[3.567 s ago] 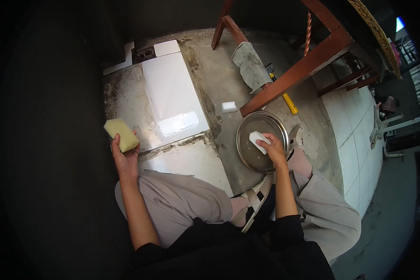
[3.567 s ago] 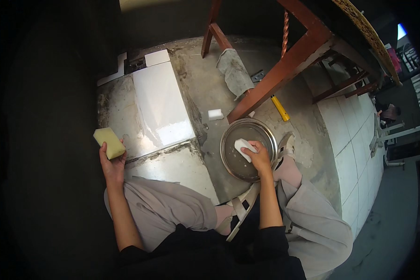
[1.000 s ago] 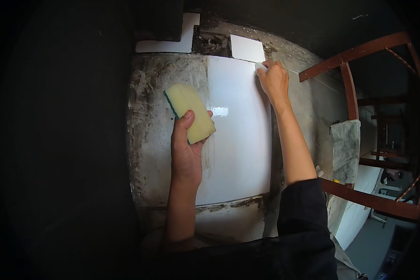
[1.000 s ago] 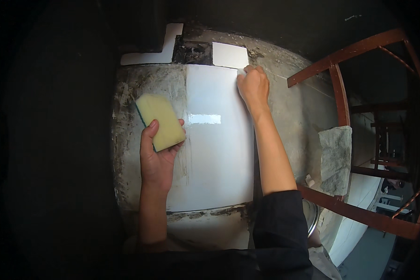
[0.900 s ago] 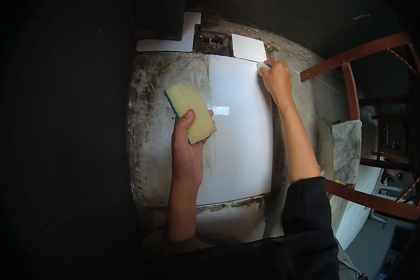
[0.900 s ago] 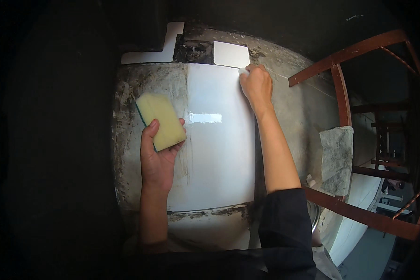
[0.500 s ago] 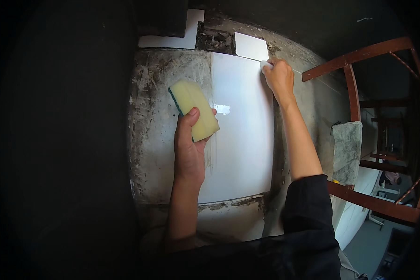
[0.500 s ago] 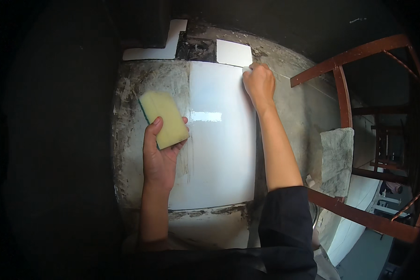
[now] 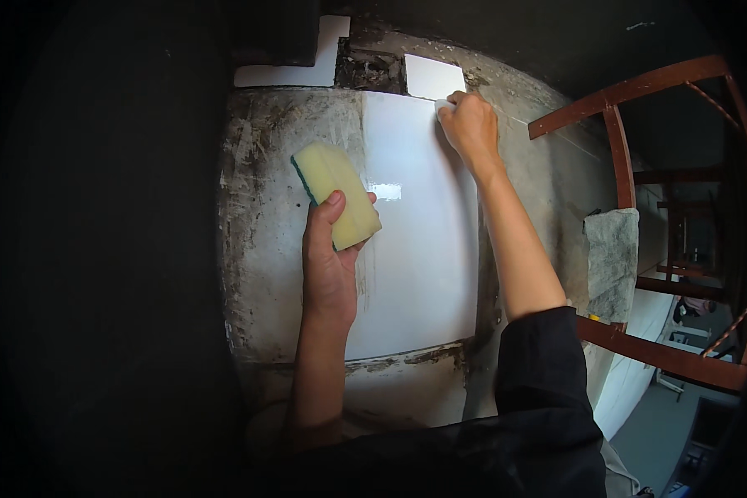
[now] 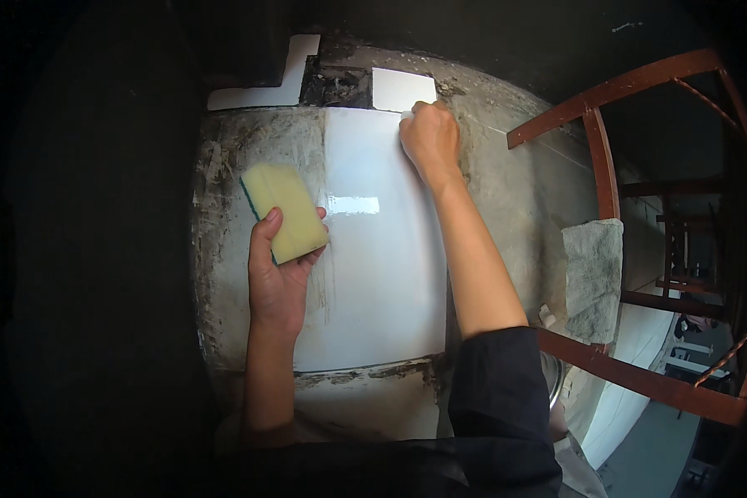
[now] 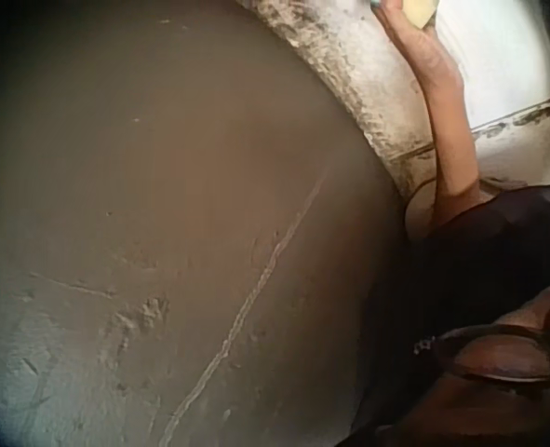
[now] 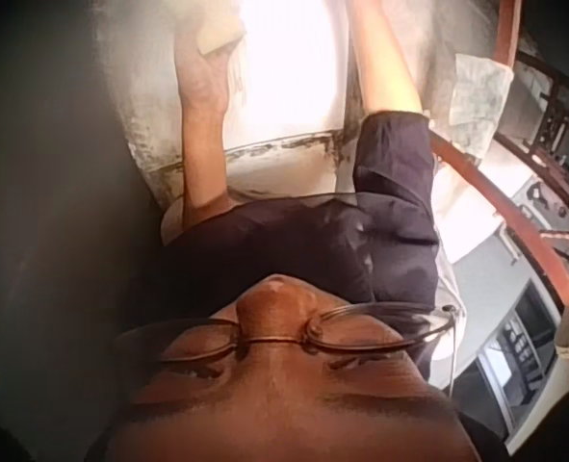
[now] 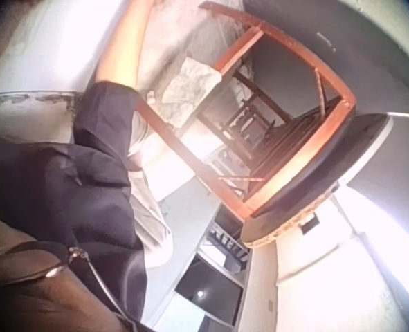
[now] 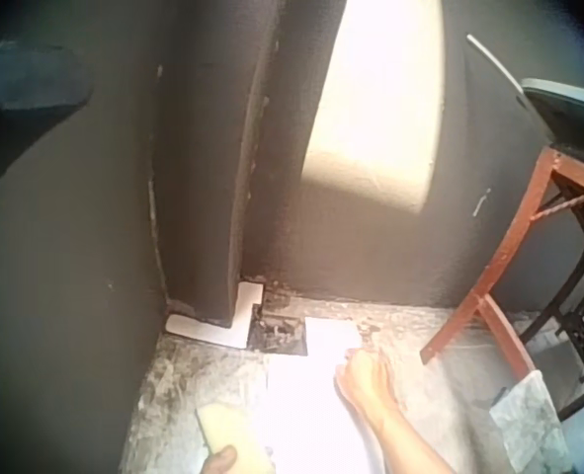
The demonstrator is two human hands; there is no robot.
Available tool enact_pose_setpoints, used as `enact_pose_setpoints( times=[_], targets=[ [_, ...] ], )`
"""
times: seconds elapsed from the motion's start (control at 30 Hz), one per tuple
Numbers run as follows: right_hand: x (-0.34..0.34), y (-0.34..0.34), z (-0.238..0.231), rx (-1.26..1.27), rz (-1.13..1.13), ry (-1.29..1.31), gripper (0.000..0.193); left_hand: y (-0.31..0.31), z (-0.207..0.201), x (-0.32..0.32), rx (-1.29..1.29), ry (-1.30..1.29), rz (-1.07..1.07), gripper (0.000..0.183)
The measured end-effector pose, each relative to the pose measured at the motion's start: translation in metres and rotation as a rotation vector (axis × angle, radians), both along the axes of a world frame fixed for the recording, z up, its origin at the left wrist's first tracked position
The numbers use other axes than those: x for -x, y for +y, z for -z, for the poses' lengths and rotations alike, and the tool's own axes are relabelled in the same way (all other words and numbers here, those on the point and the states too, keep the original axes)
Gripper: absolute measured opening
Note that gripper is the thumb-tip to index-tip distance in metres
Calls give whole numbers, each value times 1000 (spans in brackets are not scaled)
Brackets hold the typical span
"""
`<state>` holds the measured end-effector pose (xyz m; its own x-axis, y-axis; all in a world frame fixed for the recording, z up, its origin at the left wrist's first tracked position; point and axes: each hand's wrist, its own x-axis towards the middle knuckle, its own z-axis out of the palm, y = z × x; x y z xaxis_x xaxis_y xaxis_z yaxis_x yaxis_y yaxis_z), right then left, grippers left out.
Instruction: The person applies grout or adhesive to gaps in floor tiles using a small scraper and a sponge. They dip the scraper and sponge into a metal container of water, clean the tile surfaces, and press white material into the crevices.
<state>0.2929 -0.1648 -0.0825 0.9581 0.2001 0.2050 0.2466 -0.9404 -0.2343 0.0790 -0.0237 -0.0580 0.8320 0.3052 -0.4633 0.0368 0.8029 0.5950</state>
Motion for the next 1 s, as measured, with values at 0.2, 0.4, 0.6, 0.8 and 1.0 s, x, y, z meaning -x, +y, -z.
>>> enact_pose_setpoints(
  times=[0.2,0.4,0.6,0.8,1.0],
  targets=[
    [-4,-24,8,-1,-10,-84,26,-3,-3,1,1,21,-29,52],
    [3,3,8,-46,-29,-108,22,0,0,1,-6,15,-5,53],
    [-2,-21,9,-46,-55,-103,24,-1,-3,2,-3,17,-8,53],
    [-2,-3,10,-23,-1,-99,21,-3,0,-1,0,5,5,53],
    [-3,-16,9,-76,-49,-57,27,-2,-1,2,6,22,-6,52]
  ],
)
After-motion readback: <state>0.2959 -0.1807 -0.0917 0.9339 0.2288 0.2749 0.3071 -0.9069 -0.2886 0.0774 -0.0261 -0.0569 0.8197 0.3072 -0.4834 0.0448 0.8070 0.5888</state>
